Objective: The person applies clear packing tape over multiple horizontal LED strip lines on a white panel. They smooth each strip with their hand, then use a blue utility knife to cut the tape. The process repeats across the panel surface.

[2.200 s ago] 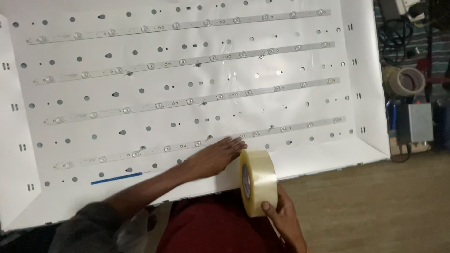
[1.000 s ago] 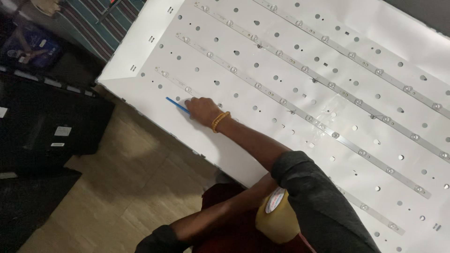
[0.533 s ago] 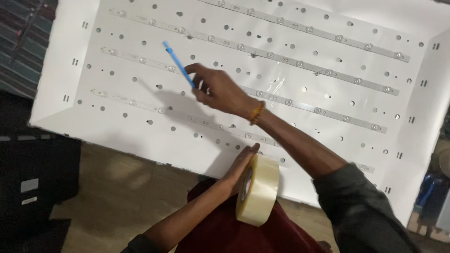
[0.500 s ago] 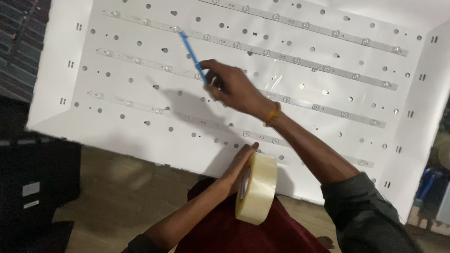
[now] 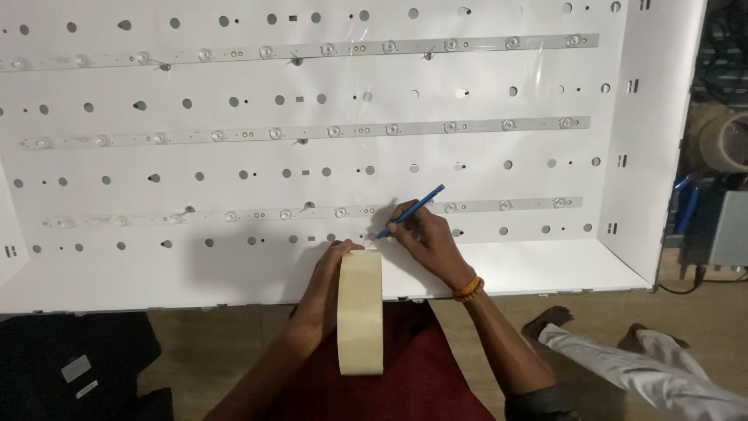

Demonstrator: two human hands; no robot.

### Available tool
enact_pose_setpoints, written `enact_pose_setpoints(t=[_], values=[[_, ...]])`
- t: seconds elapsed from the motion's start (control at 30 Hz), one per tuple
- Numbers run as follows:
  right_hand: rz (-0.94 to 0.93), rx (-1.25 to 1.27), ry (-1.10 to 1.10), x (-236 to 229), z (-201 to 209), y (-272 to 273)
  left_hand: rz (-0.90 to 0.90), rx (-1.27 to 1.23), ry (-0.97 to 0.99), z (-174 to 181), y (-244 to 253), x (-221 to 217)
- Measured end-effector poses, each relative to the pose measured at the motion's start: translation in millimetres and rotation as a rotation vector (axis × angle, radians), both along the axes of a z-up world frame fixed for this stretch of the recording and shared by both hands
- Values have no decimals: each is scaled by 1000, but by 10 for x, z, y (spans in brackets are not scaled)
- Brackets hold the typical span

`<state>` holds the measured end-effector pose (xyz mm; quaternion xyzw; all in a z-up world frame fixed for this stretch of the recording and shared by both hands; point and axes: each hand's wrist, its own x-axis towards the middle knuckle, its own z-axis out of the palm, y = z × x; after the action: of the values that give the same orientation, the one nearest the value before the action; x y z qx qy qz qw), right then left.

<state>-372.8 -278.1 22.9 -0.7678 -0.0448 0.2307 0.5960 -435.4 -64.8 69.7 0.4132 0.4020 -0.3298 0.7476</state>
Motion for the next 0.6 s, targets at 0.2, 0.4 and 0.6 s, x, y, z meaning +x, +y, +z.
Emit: enact_pose_setpoints(t=[0.2,0.4,0.6], values=[[100,-6,27,128,3,29,-2,33,46,127,-41,50],[222,51,6,284,65,56,56,-26,-91,96,-8,-25],[152,-101,7,345,62,135,106,-53,-104,88,-16,-32]])
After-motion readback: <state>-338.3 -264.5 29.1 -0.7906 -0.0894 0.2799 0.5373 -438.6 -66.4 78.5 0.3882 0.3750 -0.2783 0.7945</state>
